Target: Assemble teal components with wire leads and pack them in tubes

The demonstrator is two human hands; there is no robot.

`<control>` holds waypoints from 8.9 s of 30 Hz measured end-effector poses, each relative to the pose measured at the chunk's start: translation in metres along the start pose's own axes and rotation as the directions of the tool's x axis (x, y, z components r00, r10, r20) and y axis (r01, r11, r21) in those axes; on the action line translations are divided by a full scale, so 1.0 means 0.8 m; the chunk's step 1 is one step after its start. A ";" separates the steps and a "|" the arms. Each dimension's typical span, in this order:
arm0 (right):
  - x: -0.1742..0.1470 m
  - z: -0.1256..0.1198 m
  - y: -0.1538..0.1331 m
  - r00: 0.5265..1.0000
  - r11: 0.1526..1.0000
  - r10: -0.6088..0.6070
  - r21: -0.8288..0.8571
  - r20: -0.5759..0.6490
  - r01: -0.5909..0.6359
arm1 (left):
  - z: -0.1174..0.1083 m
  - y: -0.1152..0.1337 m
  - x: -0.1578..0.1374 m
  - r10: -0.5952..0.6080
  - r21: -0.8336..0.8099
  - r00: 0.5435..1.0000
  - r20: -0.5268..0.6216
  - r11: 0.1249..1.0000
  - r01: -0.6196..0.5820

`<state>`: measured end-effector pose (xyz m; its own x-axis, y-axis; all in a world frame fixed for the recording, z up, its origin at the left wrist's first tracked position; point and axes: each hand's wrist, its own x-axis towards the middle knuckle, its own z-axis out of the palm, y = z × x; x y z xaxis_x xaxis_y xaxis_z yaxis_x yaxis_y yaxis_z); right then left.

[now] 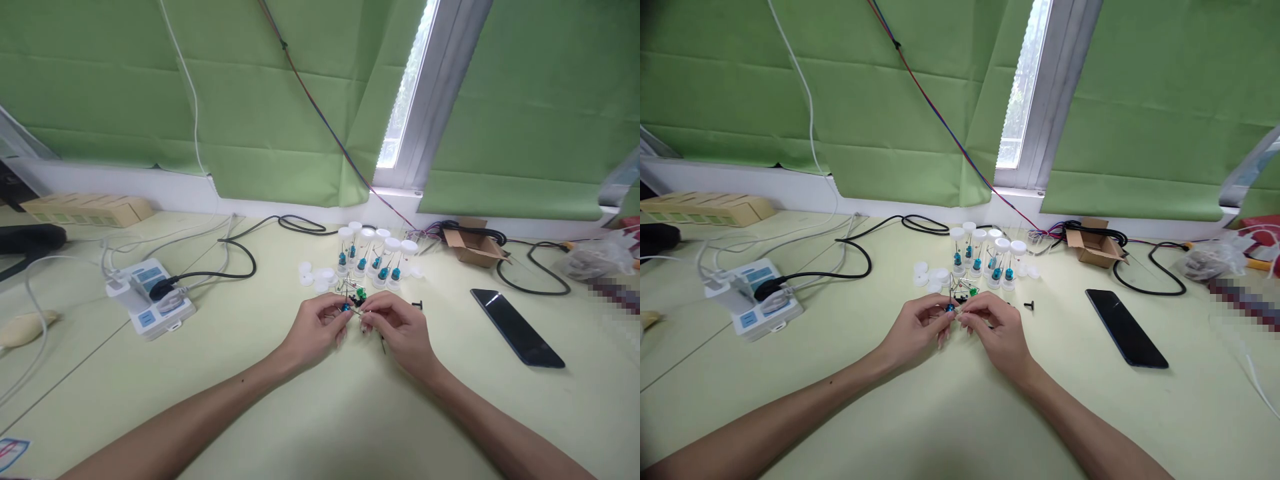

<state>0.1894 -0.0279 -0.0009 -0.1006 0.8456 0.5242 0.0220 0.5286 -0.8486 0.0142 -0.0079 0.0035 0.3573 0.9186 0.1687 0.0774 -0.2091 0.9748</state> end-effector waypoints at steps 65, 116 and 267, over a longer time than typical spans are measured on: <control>0.010 0.000 0.017 0.819 0.726 0.555 0.393 0.150 -0.564 | -0.001 -0.007 -0.003 0.266 0.298 0.950 -0.162 0.931 -0.210; 0.012 -0.002 0.023 0.891 0.668 0.408 0.599 0.201 -0.441 | 0.003 -0.004 0.000 -0.079 -0.088 0.983 -0.166 0.994 0.065; 0.012 -0.003 0.022 0.850 0.673 0.490 0.538 0.192 -0.509 | 0.004 -0.015 -0.007 0.161 0.231 0.986 -0.054 0.962 -0.144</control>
<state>0.1912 -0.0107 -0.0106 -0.2660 0.9638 0.0165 -0.4687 -0.1144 -0.8759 0.0140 -0.0116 -0.0093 0.3146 0.8897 0.3308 0.2380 -0.4113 0.8799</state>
